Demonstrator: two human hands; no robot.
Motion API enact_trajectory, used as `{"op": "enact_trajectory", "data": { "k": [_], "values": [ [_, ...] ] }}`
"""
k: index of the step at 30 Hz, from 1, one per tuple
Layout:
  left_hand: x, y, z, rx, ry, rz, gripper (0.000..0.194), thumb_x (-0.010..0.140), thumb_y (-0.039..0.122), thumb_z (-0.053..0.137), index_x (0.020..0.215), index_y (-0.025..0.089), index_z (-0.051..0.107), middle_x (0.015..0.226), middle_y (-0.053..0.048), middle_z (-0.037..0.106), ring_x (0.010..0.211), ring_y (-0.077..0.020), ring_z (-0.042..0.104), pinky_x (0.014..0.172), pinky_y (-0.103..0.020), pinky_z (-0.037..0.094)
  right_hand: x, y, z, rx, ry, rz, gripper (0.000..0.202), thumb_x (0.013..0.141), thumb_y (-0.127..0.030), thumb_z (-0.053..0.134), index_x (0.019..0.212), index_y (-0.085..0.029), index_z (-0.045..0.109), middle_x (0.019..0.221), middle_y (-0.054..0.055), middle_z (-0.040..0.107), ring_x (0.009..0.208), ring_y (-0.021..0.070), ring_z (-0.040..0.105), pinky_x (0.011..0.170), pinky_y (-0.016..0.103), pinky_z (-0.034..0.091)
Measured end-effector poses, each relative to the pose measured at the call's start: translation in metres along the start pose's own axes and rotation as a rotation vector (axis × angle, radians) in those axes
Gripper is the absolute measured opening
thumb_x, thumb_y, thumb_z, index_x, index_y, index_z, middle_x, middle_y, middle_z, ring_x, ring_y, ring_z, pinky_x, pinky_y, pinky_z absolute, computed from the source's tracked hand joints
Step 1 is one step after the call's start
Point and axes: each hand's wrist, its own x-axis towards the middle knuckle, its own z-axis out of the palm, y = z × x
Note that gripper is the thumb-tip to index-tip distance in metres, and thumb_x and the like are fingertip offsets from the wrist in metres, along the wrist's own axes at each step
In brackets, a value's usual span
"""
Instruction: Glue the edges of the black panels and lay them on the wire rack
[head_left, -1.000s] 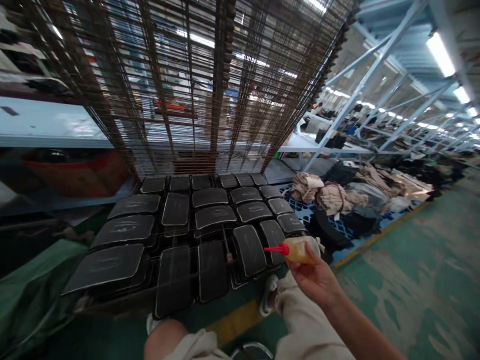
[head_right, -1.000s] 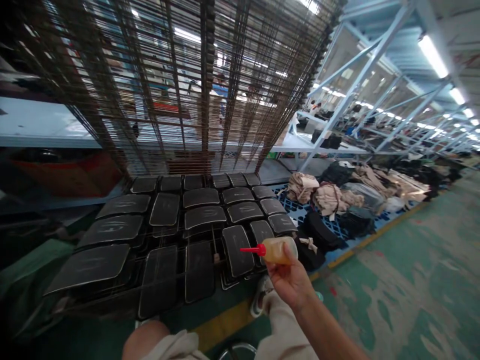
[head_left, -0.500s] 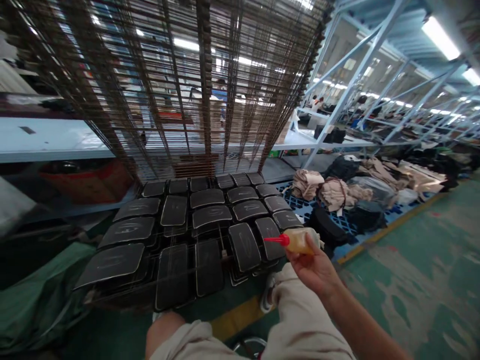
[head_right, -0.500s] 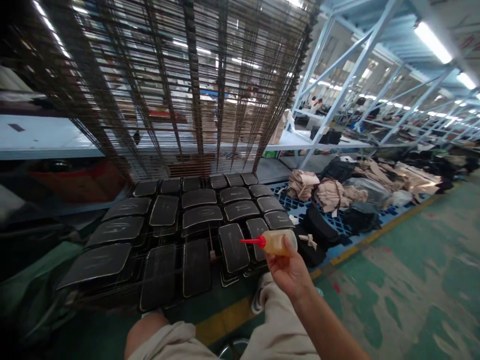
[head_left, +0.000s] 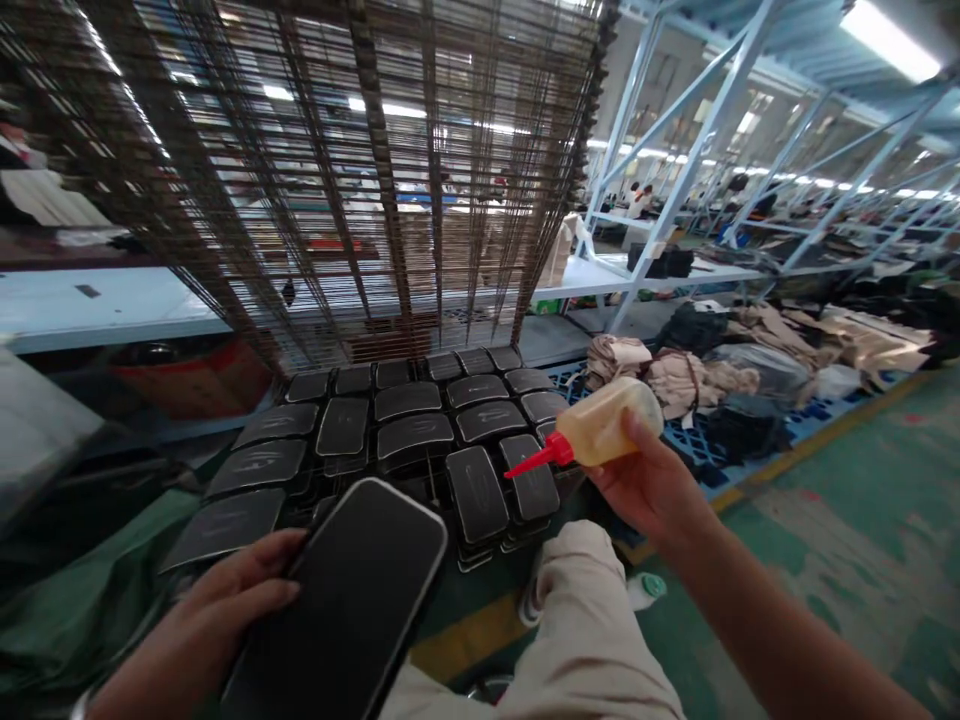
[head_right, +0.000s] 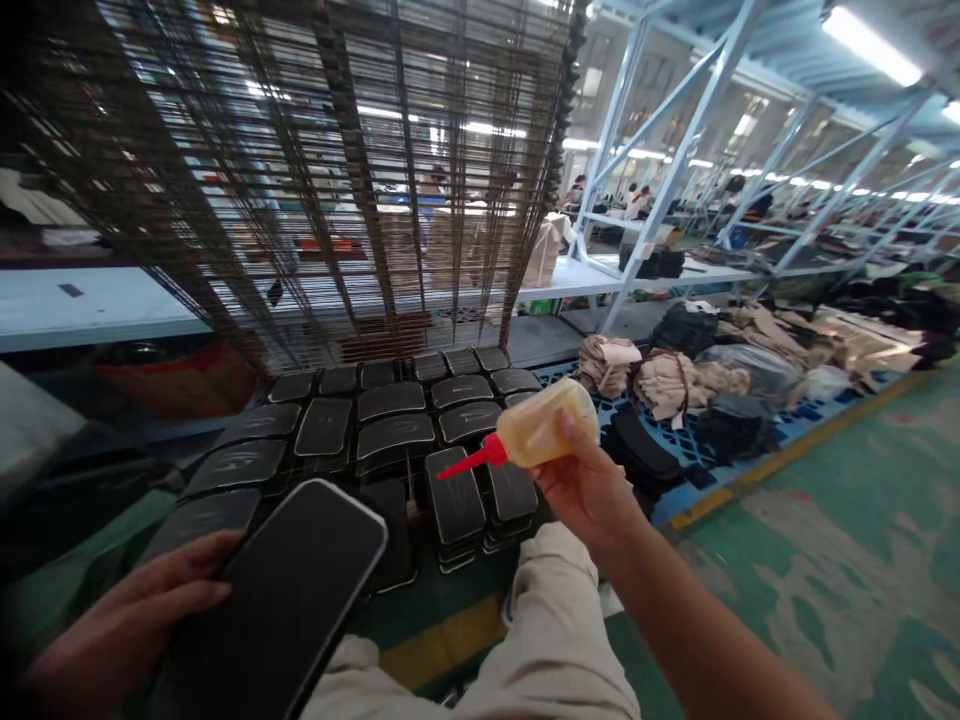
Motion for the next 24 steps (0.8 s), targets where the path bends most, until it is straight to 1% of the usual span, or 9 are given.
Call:
{"op": "enact_trajectory", "data": {
  "k": [1, 2, 4, 6, 8, 13, 16, 21, 24],
  "values": [
    [0.008, 0.004, 0.011, -0.099, -0.033, 0.028, 0.027, 0.078, 0.033, 0.067, 0.104, 0.025, 0.069, 0.100, 0.002, 0.076, 0.100, -0.0277, 0.069, 0.089, -0.037, 0.054, -0.002, -0.006, 0.005, -0.043, -0.071, -0.014, 0.059, 0.062, -0.030, 0.095, 0.112, -0.018, 0.066, 0.095, 0.008, 0.078, 0.078, 0.0242, 0.076, 0.053, 0.025, 0.063],
    [0.014, 0.010, 0.022, -0.189, -0.085, 0.051, 0.028, 0.074, 0.027, 0.067, 0.101, 0.025, 0.070, 0.097, 0.002, 0.077, 0.096, -0.0268, 0.070, 0.087, -0.036, 0.054, -0.004, -0.011, 0.008, -0.084, -0.137, -0.028, 0.060, 0.062, -0.032, 0.095, 0.113, -0.019, 0.066, 0.097, 0.008, 0.078, 0.080, 0.0250, 0.076, 0.051, 0.024, 0.061],
    [0.021, 0.025, 0.044, -0.271, -0.217, 0.073, 0.029, 0.069, 0.017, 0.065, 0.097, 0.021, 0.071, 0.094, -0.001, 0.078, 0.088, -0.0244, 0.071, 0.081, -0.034, 0.053, -0.008, -0.019, 0.012, -0.155, -0.240, -0.049, 0.055, 0.066, -0.036, 0.093, 0.113, -0.020, 0.067, 0.100, 0.008, 0.078, 0.083, 0.0260, 0.075, 0.046, 0.023, 0.058],
    [0.023, 0.041, 0.060, -0.228, -0.317, 0.071, 0.028, 0.067, 0.012, 0.063, 0.093, 0.019, 0.072, 0.090, -0.002, 0.078, 0.081, -0.0209, 0.069, 0.075, -0.031, 0.052, -0.010, -0.024, 0.011, -0.203, -0.303, -0.055, 0.051, 0.070, -0.038, 0.090, 0.113, -0.022, 0.068, 0.102, 0.007, 0.078, 0.084, 0.0259, 0.075, 0.045, 0.022, 0.057],
    [0.022, 0.055, 0.069, -0.163, -0.357, 0.062, 0.030, 0.066, 0.010, 0.060, 0.091, 0.017, 0.073, 0.089, -0.001, 0.077, 0.078, -0.0183, 0.067, 0.071, -0.028, 0.049, -0.011, -0.027, 0.007, -0.243, -0.350, -0.041, 0.047, 0.073, -0.040, 0.088, 0.113, -0.022, 0.069, 0.100, 0.007, 0.078, 0.081, 0.0250, 0.075, 0.046, 0.022, 0.057],
    [0.019, 0.071, 0.075, -0.055, -0.392, 0.025, 0.031, 0.061, 0.009, 0.059, 0.088, 0.018, 0.073, 0.088, 0.001, 0.077, 0.078, -0.0169, 0.065, 0.069, -0.025, 0.047, -0.009, -0.025, -0.003, -0.292, -0.394, -0.009, 0.041, 0.075, -0.041, 0.086, 0.108, -0.020, 0.072, 0.094, 0.008, 0.078, 0.081, 0.0251, 0.074, 0.046, 0.021, 0.056],
    [0.018, 0.077, 0.077, -0.019, -0.416, 0.006, 0.030, 0.060, 0.012, 0.059, 0.085, 0.019, 0.074, 0.086, 0.002, 0.077, 0.077, -0.0172, 0.065, 0.069, -0.025, 0.046, -0.010, -0.024, -0.005, -0.305, -0.418, 0.004, 0.043, 0.076, -0.041, 0.085, 0.111, -0.021, 0.072, 0.095, 0.009, 0.077, 0.083, 0.0262, 0.074, 0.046, 0.022, 0.055],
    [0.017, 0.077, 0.077, 0.013, -0.421, -0.019, 0.032, 0.060, 0.014, 0.058, 0.086, 0.022, 0.074, 0.088, 0.003, 0.077, 0.080, -0.0190, 0.065, 0.070, -0.026, 0.048, -0.012, -0.025, -0.008, -0.336, -0.419, 0.015, 0.051, 0.075, -0.042, 0.085, 0.120, -0.023, 0.068, 0.101, 0.009, 0.077, 0.085, 0.0276, 0.074, 0.047, 0.024, 0.055],
    [0.017, 0.076, 0.076, 0.030, -0.435, -0.017, 0.031, 0.060, 0.014, 0.058, 0.086, 0.022, 0.074, 0.087, 0.003, 0.076, 0.078, -0.0181, 0.065, 0.068, -0.025, 0.047, -0.011, -0.025, -0.010, -0.355, -0.433, 0.019, 0.053, 0.076, -0.043, 0.084, 0.122, -0.023, 0.067, 0.105, 0.010, 0.077, 0.087, 0.0283, 0.074, 0.048, 0.025, 0.055]
  ]
}}
